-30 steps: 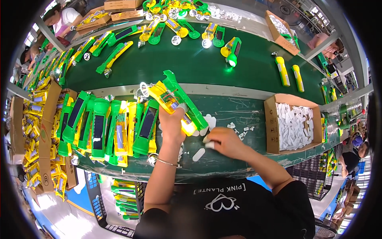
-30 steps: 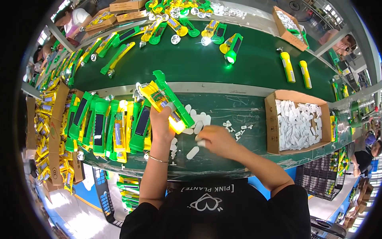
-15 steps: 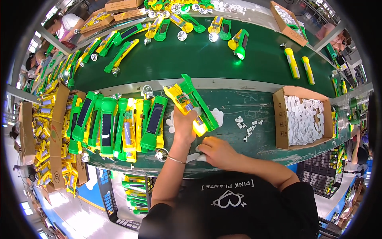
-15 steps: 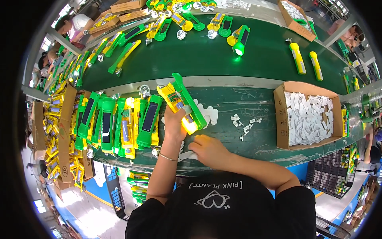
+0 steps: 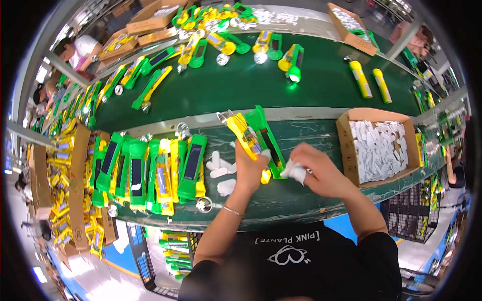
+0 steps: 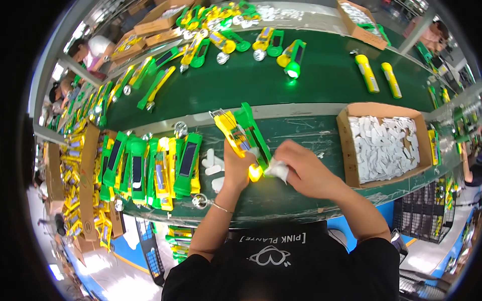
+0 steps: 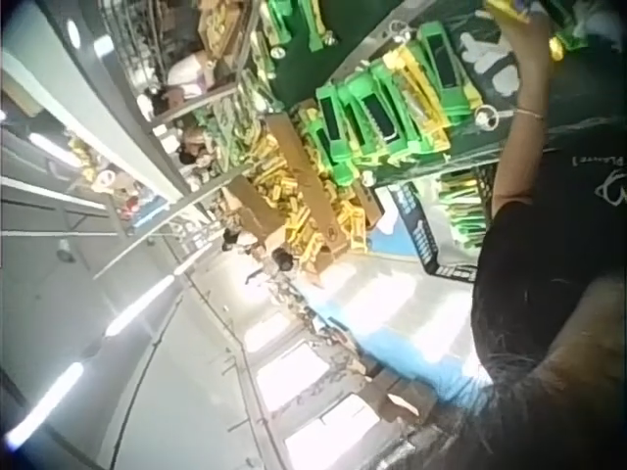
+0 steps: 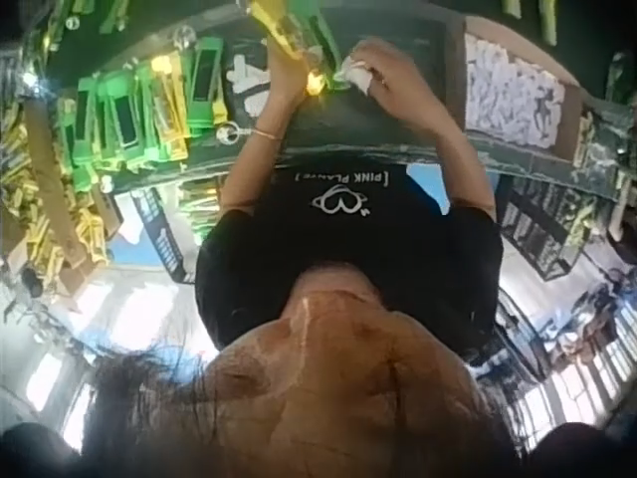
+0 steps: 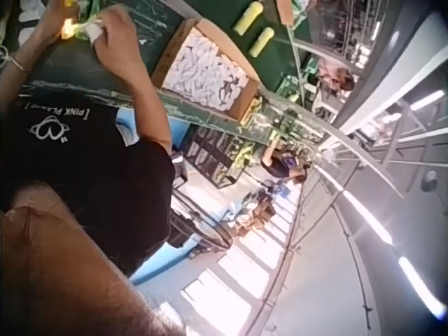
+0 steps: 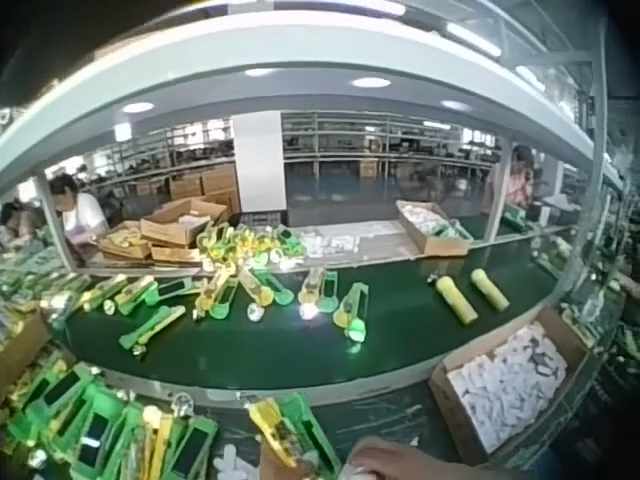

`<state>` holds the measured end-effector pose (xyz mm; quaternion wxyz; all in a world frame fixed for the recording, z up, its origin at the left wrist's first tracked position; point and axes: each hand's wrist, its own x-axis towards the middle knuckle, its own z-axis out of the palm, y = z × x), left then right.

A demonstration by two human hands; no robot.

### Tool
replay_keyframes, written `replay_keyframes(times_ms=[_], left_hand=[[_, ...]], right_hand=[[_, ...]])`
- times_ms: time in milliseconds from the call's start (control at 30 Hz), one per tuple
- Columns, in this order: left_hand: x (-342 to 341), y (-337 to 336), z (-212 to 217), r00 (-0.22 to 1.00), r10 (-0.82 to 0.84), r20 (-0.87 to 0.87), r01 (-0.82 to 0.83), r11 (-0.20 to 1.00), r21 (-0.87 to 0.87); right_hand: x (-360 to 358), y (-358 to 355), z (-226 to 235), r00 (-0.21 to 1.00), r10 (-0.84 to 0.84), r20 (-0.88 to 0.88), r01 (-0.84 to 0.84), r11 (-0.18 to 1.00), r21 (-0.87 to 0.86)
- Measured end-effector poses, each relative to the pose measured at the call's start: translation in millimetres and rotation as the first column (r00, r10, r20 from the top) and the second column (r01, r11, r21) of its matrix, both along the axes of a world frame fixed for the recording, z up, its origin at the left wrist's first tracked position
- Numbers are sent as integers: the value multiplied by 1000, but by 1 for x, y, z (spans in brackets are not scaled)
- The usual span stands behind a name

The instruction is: Assembling the internal and external components of solar-powered flashlights on a factory conveyor belt.

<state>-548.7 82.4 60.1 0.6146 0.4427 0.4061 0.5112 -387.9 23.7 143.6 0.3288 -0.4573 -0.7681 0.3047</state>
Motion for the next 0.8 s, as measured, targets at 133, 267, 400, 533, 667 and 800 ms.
replay_keyframes(times_ms=[133,267,400,533,667,800], left_hand=[[30,-20,-6,983,-123,-135,138,985,108],[48,-36,0,965,-88,-248,142,968,207],[57,-40,-8,966,-37,-255,106,960,260],[61,-40,-6,981,-52,-187,91,974,208],[54,-34,0,976,-54,-210,83,988,131],[59,-34,0,972,-36,-232,86,973,212]], right_hand=[[7,19,6,989,-13,144,4,998,62],[6,22,9,910,39,413,-22,999,-46],[-5,18,-10,933,-174,315,171,985,38],[2,18,-10,947,-315,-63,314,949,-17],[21,19,-1,976,-167,-137,180,980,83],[11,20,-11,981,-191,28,183,967,175]])
